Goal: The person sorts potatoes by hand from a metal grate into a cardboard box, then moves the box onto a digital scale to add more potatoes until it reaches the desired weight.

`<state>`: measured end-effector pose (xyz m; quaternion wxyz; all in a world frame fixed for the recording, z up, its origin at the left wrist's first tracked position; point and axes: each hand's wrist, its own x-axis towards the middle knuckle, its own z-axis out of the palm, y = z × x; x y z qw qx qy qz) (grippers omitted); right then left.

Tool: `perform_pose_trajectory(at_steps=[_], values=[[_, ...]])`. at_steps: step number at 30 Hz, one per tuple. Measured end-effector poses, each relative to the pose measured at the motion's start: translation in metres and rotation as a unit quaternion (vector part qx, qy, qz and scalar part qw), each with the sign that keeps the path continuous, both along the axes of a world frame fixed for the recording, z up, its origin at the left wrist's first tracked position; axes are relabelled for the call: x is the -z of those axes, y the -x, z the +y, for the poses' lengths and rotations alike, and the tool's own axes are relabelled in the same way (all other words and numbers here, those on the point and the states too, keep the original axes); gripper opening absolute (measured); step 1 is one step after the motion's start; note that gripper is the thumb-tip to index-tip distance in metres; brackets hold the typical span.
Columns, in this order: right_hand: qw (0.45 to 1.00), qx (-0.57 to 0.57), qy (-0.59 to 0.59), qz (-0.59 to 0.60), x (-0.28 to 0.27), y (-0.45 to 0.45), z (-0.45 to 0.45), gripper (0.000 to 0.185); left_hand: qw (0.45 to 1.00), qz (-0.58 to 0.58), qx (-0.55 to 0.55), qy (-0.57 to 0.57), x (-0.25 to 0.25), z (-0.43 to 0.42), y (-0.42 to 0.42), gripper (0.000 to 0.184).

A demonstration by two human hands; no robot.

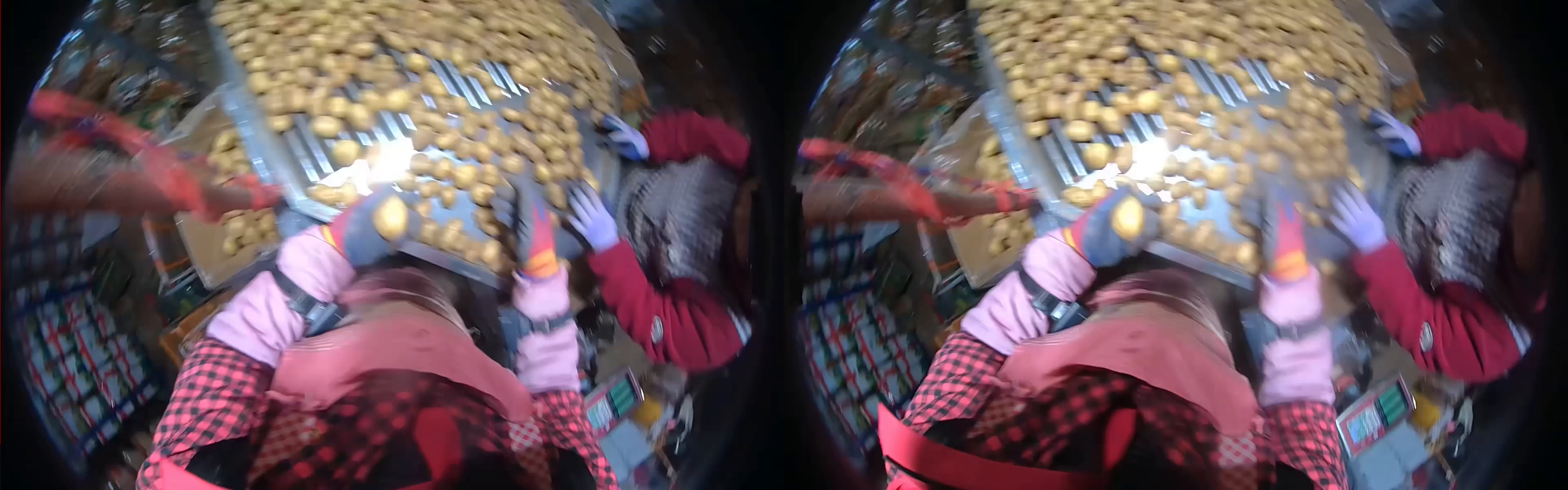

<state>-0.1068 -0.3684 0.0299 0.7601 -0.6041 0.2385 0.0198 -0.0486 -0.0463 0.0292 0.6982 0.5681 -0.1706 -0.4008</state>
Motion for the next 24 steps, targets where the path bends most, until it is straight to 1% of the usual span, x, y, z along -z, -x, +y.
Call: perform_pose_trajectory(at_steps=[1, 2, 3, 4, 5, 6, 7, 8, 9, 10, 11, 12, 15, 17, 18, 19, 20, 21, 22, 23, 24], values=[[0.997, -0.054, -0.047, -0.010, 0.012, 0.012, -0.001, 0.042, 0.997, -0.069, -0.018, -0.008, 0.000, 0.018, 0.015, 0.039], [0.997, -0.080, 0.010, -0.005, 0.002, 0.021, 0.016, 0.045, 0.994, -0.109, -0.029, -0.013, -0.004, 0.038, 0.030, 0.044], [0.992, -0.105, 0.068, 0.001, -0.009, 0.031, 0.034, 0.047, 0.988, -0.154, -0.002, -0.027, -0.019, 0.059, 0.040, 0.049], [0.993, -0.006, -0.066, 0.096, -0.018, 0.037, 0.049, 0.052, 0.998, -0.036, -0.053, 0.021, -0.021, 0.083, 0.057, 0.053], [0.991, -0.031, -0.069, 0.108, -0.015, 0.044, 0.058, 0.053, 0.988, 0.082, -0.100, 0.082, -0.019, 0.106, 0.074, 0.056], [0.989, -0.050, -0.067, 0.122, -0.008, 0.052, 0.062, 0.055, 0.973, 0.135, -0.160, 0.096, -0.020, 0.129, 0.087, 0.052], [0.987, -0.065, -0.063, 0.136, -0.003, 0.059, 0.065, 0.056, 0.951, 0.152, -0.256, 0.082, -0.022, 0.156, 0.093, 0.047], [0.985, -0.102, -0.090, 0.102, 0.002, 0.064, 0.073, 0.054, 0.915, 0.161, -0.365, 0.066, -0.022, 0.184, 0.096, 0.044], [0.984, -0.127, -0.075, 0.104, 0.001, 0.064, 0.081, 0.054, 0.866, 0.149, -0.475, 0.049, -0.023, 0.212, 0.093, 0.042], [0.981, -0.153, -0.061, 0.103, 0.000, 0.061, 0.089, 0.054, 0.823, 0.116, -0.555, 0.038, -0.019, 0.242, 0.088, 0.040], [0.978, -0.178, -0.045, 0.102, -0.003, 0.058, 0.100, 0.054, 0.789, 0.080, -0.608, 0.031, -0.009, 0.270, 0.080, 0.040], [0.976, -0.182, -0.028, 0.112, -0.008, 0.055, 0.108, 0.053, 0.784, -0.012, -0.620, 0.024, 0.017, 0.302, 0.073, 0.039], [0.968, -0.205, 0.023, 0.144, -0.013, 0.051, 0.121, 0.050, 0.774, 0.101, -0.625, -0.027, 0.051, 0.330, 0.050, 0.039], [0.963, -0.251, -0.015, 0.097, 0.001, 0.066, 0.113, 0.049, 0.818, 0.181, -0.536, -0.103, 0.050, 0.303, 0.053, 0.040], [0.967, -0.242, -0.001, 0.081, 0.001, 0.078, 0.108, 0.047, 0.838, 0.214, -0.482, -0.140, 0.051, 0.290, 0.053, 0.041], [0.970, -0.233, 0.011, 0.066, -0.002, 0.090, 0.106, 0.045, 0.875, 0.204, -0.438, -0.026, 0.051, 0.273, 0.063, 0.044], [0.975, -0.208, 0.008, 0.080, -0.009, 0.101, 0.104, 0.044, 0.897, 0.218, -0.375, 0.078, 0.072, 0.276, 0.075, 0.049], [0.977, -0.192, -0.004, 0.094, -0.012, 0.111, 0.099, 0.044, 0.890, 0.311, -0.323, 0.087, 0.038, 0.252, 0.087, 0.049], [0.979, -0.182, -0.047, 0.083, 0.011, 0.127, 0.084, 0.043, 0.908, 0.324, -0.258, 0.068, 0.042, 0.245, 0.098, 0.050], [0.981, -0.170, -0.032, 0.083, 0.007, 0.138, 0.077, 0.043, 0.915, 0.319, -0.246, -0.017, 0.043, 0.236, 0.109, 0.050], [0.983, -0.160, -0.020, 0.086, 0.001, 0.149, 0.072, 0.043, 0.909, 0.302, -0.236, -0.166, 0.057, 0.234, 0.116, 0.049]])
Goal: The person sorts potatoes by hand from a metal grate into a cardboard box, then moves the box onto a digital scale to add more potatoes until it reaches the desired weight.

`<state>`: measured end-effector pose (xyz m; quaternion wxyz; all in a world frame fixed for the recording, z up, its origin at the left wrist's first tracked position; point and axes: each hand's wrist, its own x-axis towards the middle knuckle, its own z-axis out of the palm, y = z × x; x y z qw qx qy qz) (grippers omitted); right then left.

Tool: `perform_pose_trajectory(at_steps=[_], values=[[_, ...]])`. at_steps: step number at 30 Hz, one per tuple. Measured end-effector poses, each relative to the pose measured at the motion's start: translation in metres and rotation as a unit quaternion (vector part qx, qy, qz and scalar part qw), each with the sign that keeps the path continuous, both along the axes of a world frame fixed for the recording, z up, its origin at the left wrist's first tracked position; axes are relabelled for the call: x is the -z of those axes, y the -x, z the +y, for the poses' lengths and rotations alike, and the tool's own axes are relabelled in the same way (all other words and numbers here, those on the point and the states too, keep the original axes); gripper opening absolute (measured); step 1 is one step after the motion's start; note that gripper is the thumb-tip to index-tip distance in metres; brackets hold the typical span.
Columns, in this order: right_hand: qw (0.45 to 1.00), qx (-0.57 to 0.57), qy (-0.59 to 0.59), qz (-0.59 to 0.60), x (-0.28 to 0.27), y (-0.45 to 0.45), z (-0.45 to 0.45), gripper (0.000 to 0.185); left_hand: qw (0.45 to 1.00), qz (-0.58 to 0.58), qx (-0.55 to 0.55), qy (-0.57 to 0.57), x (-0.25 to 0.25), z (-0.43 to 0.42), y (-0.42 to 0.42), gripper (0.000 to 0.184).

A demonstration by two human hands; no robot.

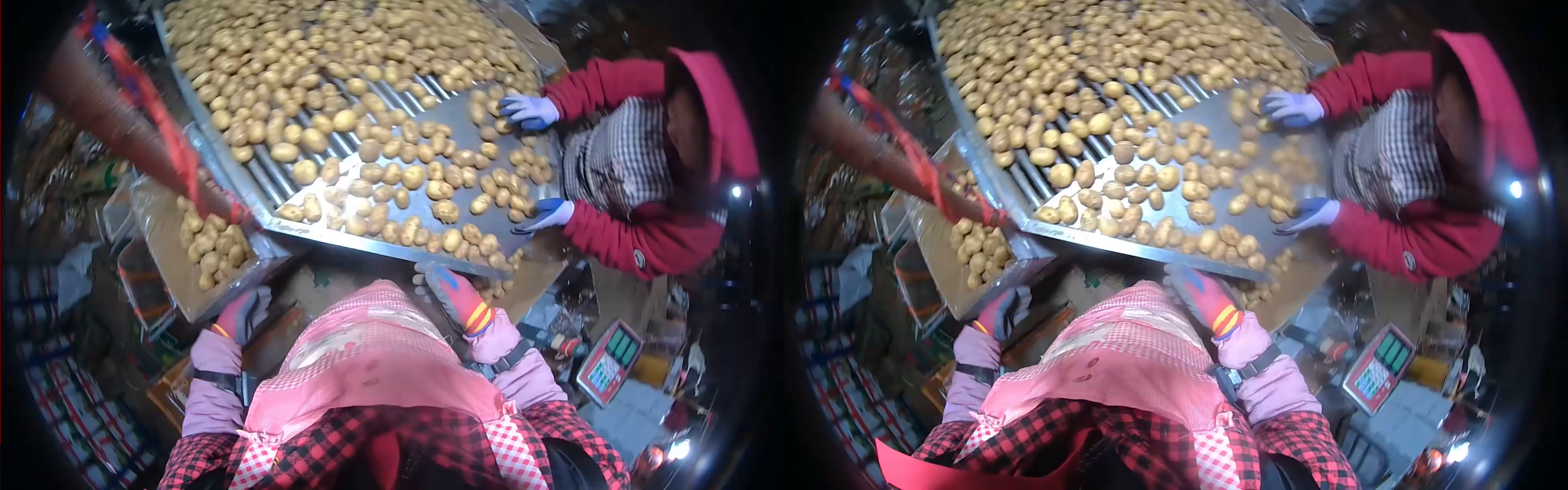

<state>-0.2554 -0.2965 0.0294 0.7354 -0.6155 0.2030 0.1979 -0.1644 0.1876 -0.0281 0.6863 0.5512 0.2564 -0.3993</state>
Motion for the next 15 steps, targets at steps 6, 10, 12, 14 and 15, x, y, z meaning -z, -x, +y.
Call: perform_pose_trajectory(at_steps=[6, 10, 12, 14, 15], values=[[0.972, 0.026, 0.229, -0.044, 0.012, 0.001, -0.039, 0.040, 0.861, -0.211, 0.441, -0.140, 0.066, -0.027, -0.012, 0.050], [0.987, 0.120, 0.108, -0.004, 0.033, -0.030, -0.036, 0.040, 0.934, -0.209, 0.284, -0.049, 0.015, -0.098, -0.040, 0.057], [0.993, 0.080, 0.082, 0.016, 0.028, -0.047, -0.029, 0.039, 0.957, -0.180, 0.225, -0.021, 0.000, -0.102, -0.044, 0.058], [0.996, 0.060, 0.059, -0.007, 0.029, -0.063, -0.020, 0.040, 0.969, -0.170, 0.176, -0.025, -0.010, -0.090, -0.036, 0.058], [0.986, 0.035, 0.145, -0.077, 0.040, -0.070, -0.016, 0.041, 0.974, -0.164, 0.152, -0.027, -0.013, -0.084, -0.030, 0.058]])
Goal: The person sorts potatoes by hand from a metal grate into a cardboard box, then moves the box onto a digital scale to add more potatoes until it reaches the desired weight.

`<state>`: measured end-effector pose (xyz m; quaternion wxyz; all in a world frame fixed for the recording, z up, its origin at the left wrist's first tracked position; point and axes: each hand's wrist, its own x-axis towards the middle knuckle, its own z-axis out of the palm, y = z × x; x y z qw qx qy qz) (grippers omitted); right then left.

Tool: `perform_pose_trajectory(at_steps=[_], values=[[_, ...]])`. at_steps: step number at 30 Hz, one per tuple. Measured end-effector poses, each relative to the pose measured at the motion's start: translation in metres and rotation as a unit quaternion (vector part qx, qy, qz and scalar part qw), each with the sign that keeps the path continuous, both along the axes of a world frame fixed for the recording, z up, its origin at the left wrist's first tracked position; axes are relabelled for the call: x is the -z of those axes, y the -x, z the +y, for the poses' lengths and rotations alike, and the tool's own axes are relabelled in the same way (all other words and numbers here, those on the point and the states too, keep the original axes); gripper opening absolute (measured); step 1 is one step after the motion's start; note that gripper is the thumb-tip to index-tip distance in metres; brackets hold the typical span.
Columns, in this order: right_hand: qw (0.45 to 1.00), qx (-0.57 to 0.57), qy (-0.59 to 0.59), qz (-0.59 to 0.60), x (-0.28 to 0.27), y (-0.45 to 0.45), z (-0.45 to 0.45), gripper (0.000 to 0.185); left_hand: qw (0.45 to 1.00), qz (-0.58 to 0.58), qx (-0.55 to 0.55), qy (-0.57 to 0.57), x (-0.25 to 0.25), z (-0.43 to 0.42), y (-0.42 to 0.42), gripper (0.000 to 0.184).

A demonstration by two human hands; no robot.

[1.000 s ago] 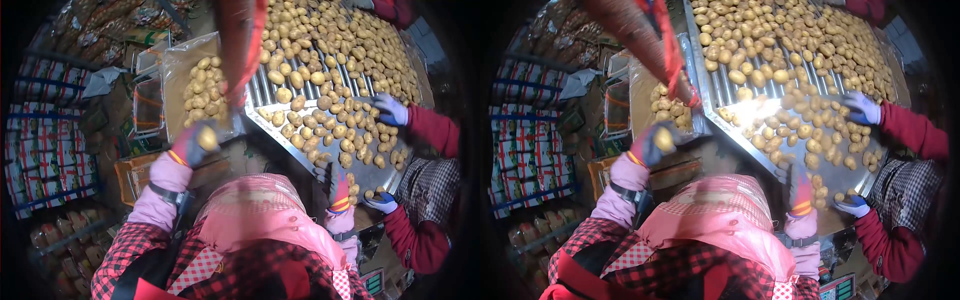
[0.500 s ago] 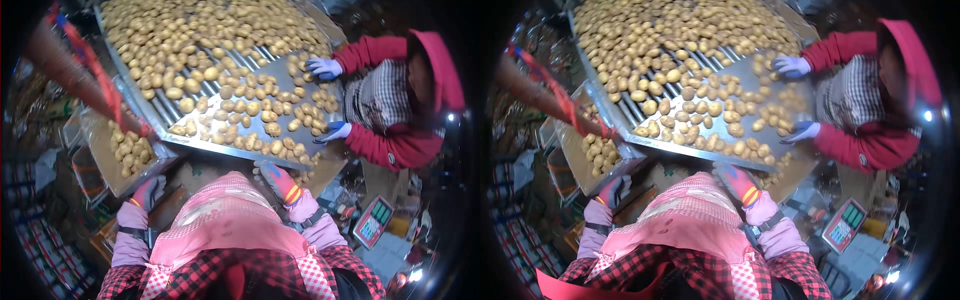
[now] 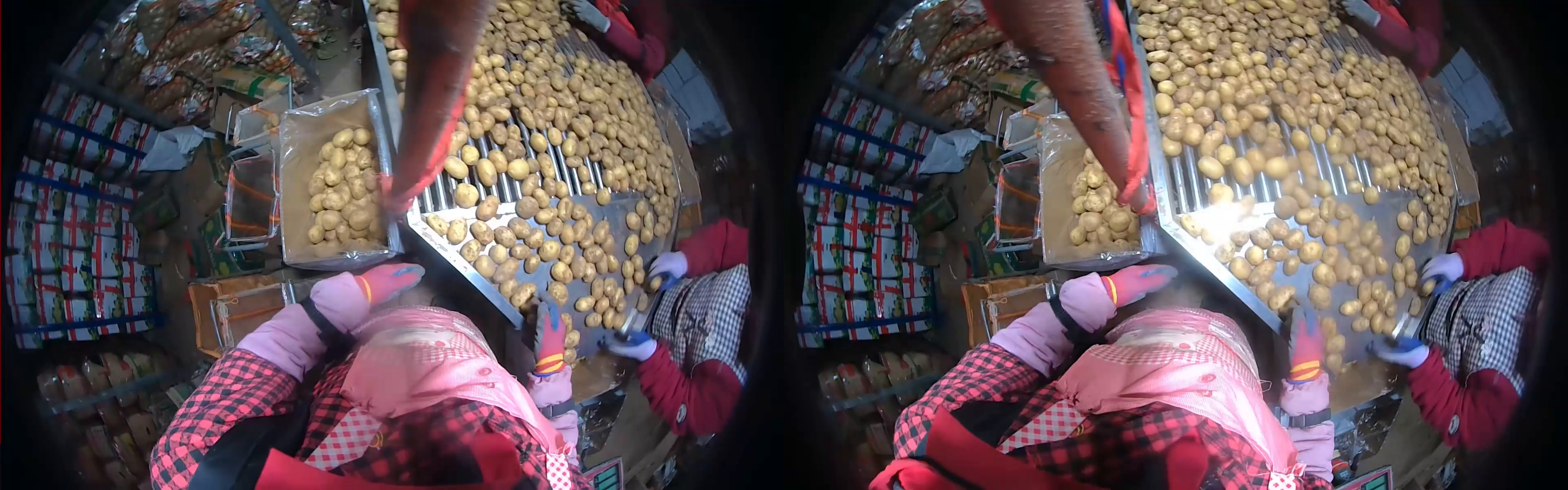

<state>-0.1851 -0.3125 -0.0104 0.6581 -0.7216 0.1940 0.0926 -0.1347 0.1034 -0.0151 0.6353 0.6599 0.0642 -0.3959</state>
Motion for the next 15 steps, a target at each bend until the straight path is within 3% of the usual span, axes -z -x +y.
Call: perform_pose_trajectory(at_steps=[2, 3, 6, 9, 12, 13, 14, 15], values=[[0.974, -0.052, 0.176, -0.131, 0.023, -0.020, 0.012, 0.043, 1.000, 0.020, -0.019, 0.003, 0.012, 0.013, 0.010, 0.058], [0.947, -0.110, 0.274, -0.129, -0.026, -0.040, 0.039, 0.048, 0.999, 0.031, -0.025, 0.004, 0.018, 0.017, 0.015, 0.058], [0.821, -0.229, 0.423, -0.307, -0.009, -0.070, 0.077, 0.052, 0.998, 0.050, -0.035, 0.020, 0.018, 0.015, 0.019, 0.056], [0.734, -0.344, 0.519, -0.269, -0.001, -0.097, 0.076, 0.058, 1.000, -0.008, 0.009, -0.002, 0.013, 0.008, 0.012, 0.052], [0.801, -0.263, 0.517, -0.148, 0.008, -0.124, 0.040, 0.071, 0.989, -0.082, 0.106, -0.056, 0.013, 0.001, -0.004, 0.050], [0.758, -0.196, 0.600, -0.161, 0.013, -0.118, 0.028, 0.075, 0.993, 0.033, 0.004, 0.112, 0.008, -0.002, -0.004, 0.051], [0.769, -0.160, 0.613, -0.085, 0.010, -0.110, 0.021, 0.078, 0.995, -0.005, 0.034, 0.097, -0.003, -0.006, -0.009, 0.050], [0.755, -0.096, 0.640, -0.104, 0.017, -0.095, 0.015, 0.076, 0.994, -0.007, 0.025, 0.107, -0.013, -0.013, -0.015, 0.049]])
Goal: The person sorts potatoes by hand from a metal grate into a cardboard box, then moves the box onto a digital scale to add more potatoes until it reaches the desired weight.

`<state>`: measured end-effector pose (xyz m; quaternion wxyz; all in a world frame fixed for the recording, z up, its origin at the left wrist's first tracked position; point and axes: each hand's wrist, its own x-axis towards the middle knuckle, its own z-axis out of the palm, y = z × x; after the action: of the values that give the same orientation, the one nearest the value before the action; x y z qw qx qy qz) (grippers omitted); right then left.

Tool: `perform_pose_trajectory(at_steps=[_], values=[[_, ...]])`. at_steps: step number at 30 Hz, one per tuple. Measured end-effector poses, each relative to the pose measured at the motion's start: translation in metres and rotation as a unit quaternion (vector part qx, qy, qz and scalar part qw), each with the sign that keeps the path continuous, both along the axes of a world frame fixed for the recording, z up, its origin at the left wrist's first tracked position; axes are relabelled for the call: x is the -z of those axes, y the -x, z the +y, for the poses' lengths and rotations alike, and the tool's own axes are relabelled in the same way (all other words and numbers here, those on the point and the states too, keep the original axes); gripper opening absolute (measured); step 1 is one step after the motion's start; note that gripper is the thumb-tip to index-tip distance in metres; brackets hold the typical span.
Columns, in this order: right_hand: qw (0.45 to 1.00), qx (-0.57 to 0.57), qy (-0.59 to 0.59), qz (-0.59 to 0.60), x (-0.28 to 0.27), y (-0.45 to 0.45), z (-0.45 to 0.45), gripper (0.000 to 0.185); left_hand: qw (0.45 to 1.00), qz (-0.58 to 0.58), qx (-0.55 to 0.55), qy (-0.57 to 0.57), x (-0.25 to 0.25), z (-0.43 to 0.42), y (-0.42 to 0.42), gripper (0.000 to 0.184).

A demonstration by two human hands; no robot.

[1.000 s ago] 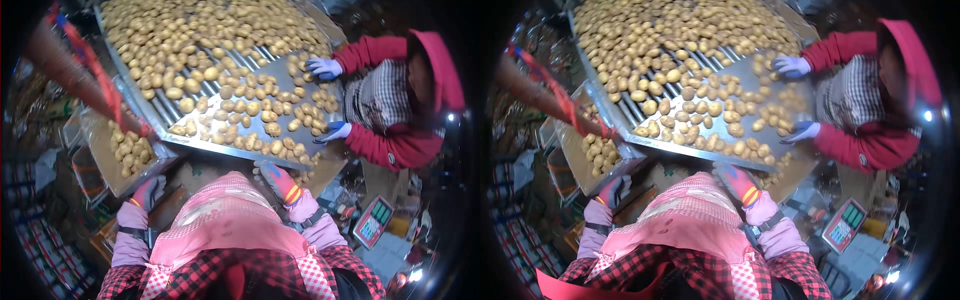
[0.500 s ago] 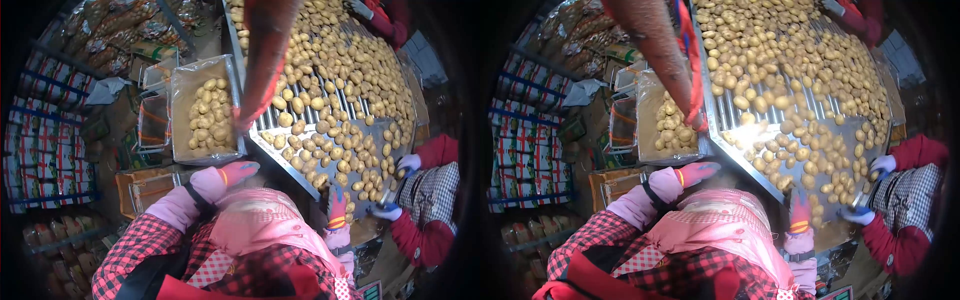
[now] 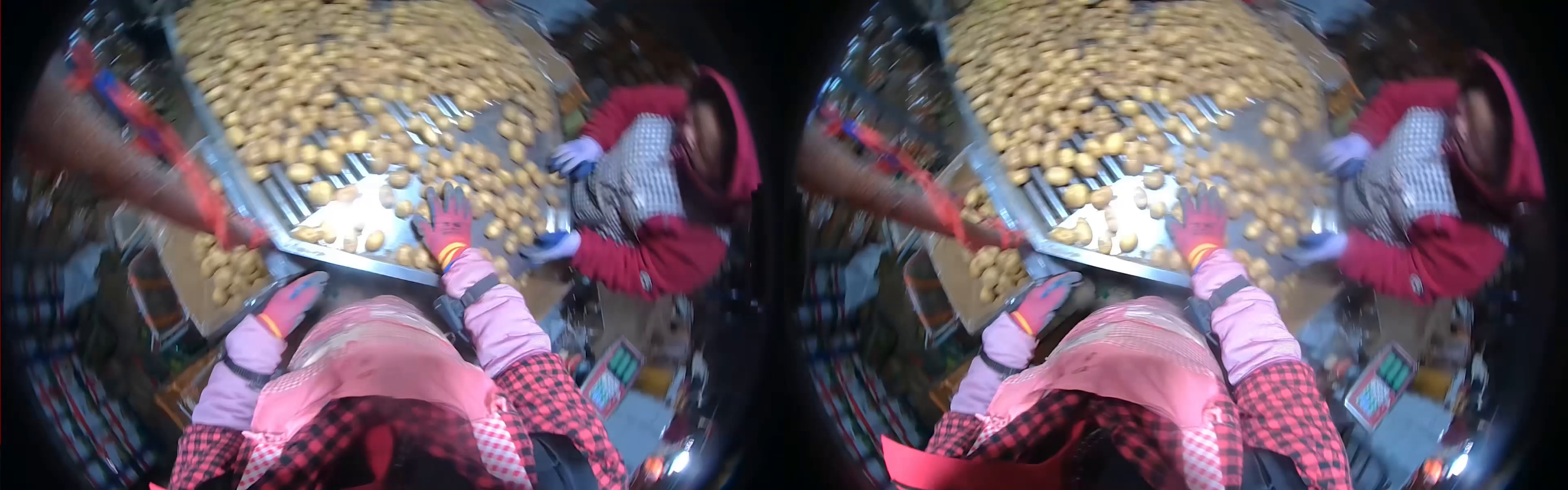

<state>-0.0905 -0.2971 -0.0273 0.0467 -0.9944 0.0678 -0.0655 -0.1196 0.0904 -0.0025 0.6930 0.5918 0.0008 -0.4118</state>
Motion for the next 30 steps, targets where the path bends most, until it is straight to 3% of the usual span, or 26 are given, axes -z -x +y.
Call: perform_pose_trajectory(at_steps=[3, 4, 6, 7, 9, 10, 13, 15, 16, 18, 19, 20, 23, 24, 25, 26, 27, 28, 30], values=[[0.987, 0.026, -0.157, -0.025, -0.003, 0.084, -0.006, 0.062, 0.971, -0.226, 0.031, -0.076, -0.034, -0.014, -0.023, 0.044], [0.984, 0.016, -0.175, -0.019, -0.006, 0.113, -0.008, 0.060, 0.931, -0.332, 0.059, -0.140, -0.040, -0.018, -0.036, 0.046], [0.978, -0.001, -0.209, -0.007, -0.018, 0.171, -0.019, 0.057, 0.805, -0.529, 0.110, -0.245, -0.040, -0.042, -0.057, 0.048], [0.976, 0.037, -0.217, 0.008, -0.016, 0.194, -0.023, 0.056, 0.727, -0.554, 0.154, -0.374, -0.038, -0.053, -0.061, 0.063], [0.966, 0.104, -0.236, 0.033, -0.004, 0.226, -0.026, 0.056, 0.608, -0.572, 0.244, -0.494, -0.023, -0.091, -0.058, 0.079], [0.961, 0.110, -0.253, 0.015, -0.008, 0.230, -0.023, 0.056, 0.616, -0.628, 0.187, -0.437, 0.015, -0.100, -0.054, 0.088], [0.960, 0.124, -0.249, 0.011, 0.008, 0.241, -0.016, 0.057, 0.662, -0.609, 0.312, -0.306, -0.033, -0.165, -0.053, 0.069], [0.961, 0.116, -0.247, 0.035, 0.012, 0.249, -0.016, 0.061, 0.704, -0.547, 0.431, -0.138, -0.035, -0.186, -0.090, 0.047], [0.964, 0.107, -0.238, 0.050, 0.016, 0.252, -0.021, 0.062, 0.784, -0.559, 0.262, -0.063, -0.034, -0.190, -0.098, 0.036], [0.965, 0.102, -0.233, 0.060, 0.025, 0.253, -0.025, 0.065, 0.694, -0.689, 0.071, -0.194, -0.004, -0.192, -0.155, 0.038], [0.965, 0.104, -0.236, 0.056, 0.028, 0.255, -0.025, 0.065, 0.721, -0.624, 0.070, -0.293, -0.036, -0.196, -0.177, 0.044], [0.964, 0.105, -0.239, 0.051, 0.030, 0.256, -0.025, 0.066, 0.681, -0.613, 0.043, -0.398, -0.025, -0.187, -0.200, 0.061], [0.957, 0.111, -0.253, 0.088, 0.014, 0.251, -0.024, 0.065, 0.592, -0.595, 0.033, -0.543, 0.032, -0.180, -0.185, 0.079], [0.961, 0.100, -0.247, 0.076, 0.012, 0.248, -0.027, 0.063, 0.579, -0.602, 0.107, -0.540, 0.023, -0.178, -0.165, 0.091], [0.964, 0.088, -0.242, 0.065, 0.011, 0.246, -0.029, 0.062, 0.561, -0.656, 0.104, -0.494, 0.015, -0.180, -0.141, 0.085], [0.966, 0.075, -0.239, 0.056, 0.010, 0.246, -0.029, 0.060, 0.651, -0.650, 0.179, -0.349, 0.008, -0.174, -0.127, 0.075], [0.968, 0.062, -0.235, 0.063, 0.007, 0.244, -0.031, 0.060, 0.690, -0.616, 0.254, -0.284, 0.001, -0.169, -0.111, 0.063], [0.970, 0.050, -0.228, 0.067, 0.002, 0.241, -0.035, 0.060, 0.727, -0.614, 0.221, -0.214, -0.008, -0.167, -0.097, 0.051], [0.968, 0.037, -0.233, 0.086, 0.000, 0.240, -0.045, 0.061, 0.749, -0.619, 0.154, -0.181, -0.022, -0.148, -0.098, 0.046]])
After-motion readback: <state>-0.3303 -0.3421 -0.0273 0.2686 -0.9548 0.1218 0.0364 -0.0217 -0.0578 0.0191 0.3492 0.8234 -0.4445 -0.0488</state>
